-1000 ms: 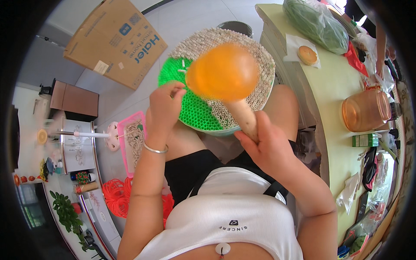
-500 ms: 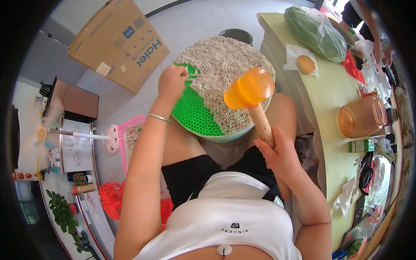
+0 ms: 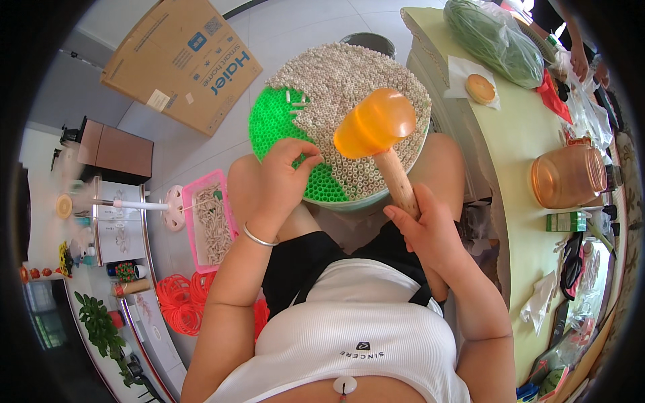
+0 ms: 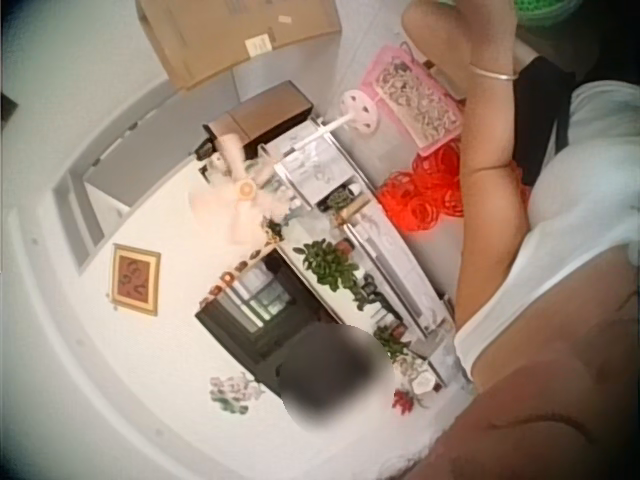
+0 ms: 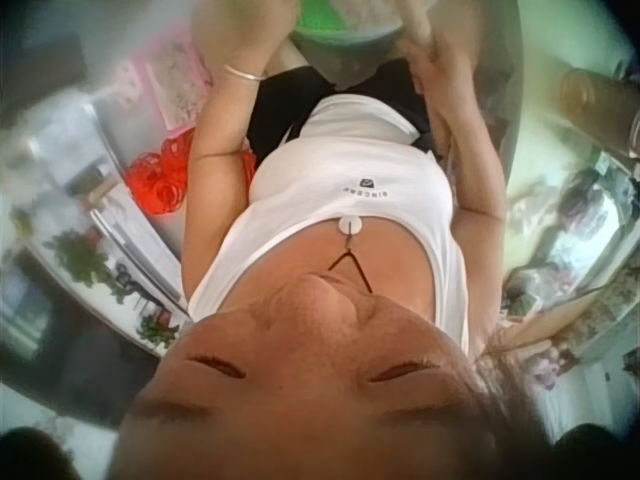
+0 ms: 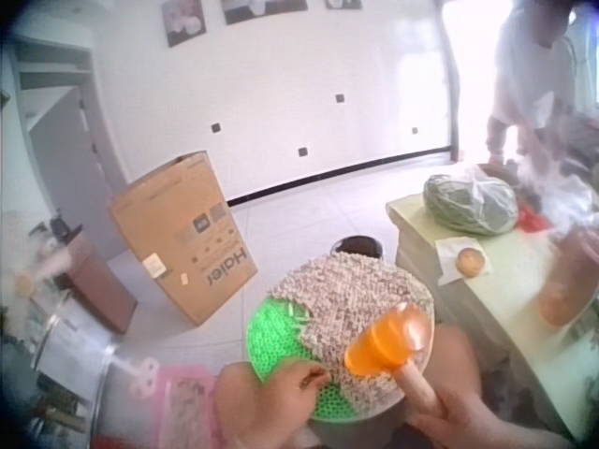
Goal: The person picks up white cylindrical pegs from a tray and inserts them into a circular green grid, then uses a yellow mallet to tap the pegs into the holes.
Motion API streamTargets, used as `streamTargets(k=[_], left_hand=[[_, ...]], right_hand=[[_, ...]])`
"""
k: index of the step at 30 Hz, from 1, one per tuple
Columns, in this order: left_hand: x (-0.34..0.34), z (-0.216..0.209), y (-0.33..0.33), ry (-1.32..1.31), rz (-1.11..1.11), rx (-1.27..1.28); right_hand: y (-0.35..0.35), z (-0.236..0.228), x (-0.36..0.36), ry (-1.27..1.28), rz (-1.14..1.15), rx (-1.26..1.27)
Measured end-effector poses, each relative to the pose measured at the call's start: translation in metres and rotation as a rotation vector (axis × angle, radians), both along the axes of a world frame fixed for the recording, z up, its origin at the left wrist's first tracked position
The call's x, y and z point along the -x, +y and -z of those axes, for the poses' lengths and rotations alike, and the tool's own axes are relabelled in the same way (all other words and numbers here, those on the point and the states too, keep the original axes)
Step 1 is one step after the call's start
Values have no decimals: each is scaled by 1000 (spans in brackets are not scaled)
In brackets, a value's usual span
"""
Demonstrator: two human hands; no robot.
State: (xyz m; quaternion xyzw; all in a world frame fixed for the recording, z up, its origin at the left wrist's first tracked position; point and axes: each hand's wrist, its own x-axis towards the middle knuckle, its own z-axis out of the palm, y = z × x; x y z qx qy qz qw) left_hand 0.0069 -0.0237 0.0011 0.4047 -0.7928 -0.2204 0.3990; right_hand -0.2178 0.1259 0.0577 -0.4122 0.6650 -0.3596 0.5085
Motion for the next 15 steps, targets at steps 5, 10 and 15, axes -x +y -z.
streamTargets(k=[5, 10, 15], left_hand=[[5, -4, 0, -99, 4, 144], [7, -10, 3, -124, -5, 125], [-10, -35, 5, -138, -224, -54]], right_hand=[[2, 2, 2, 8, -13, -14], [0, -1, -1, 78, -66, -42], [-9, -16, -10, 374, -154, 387]])
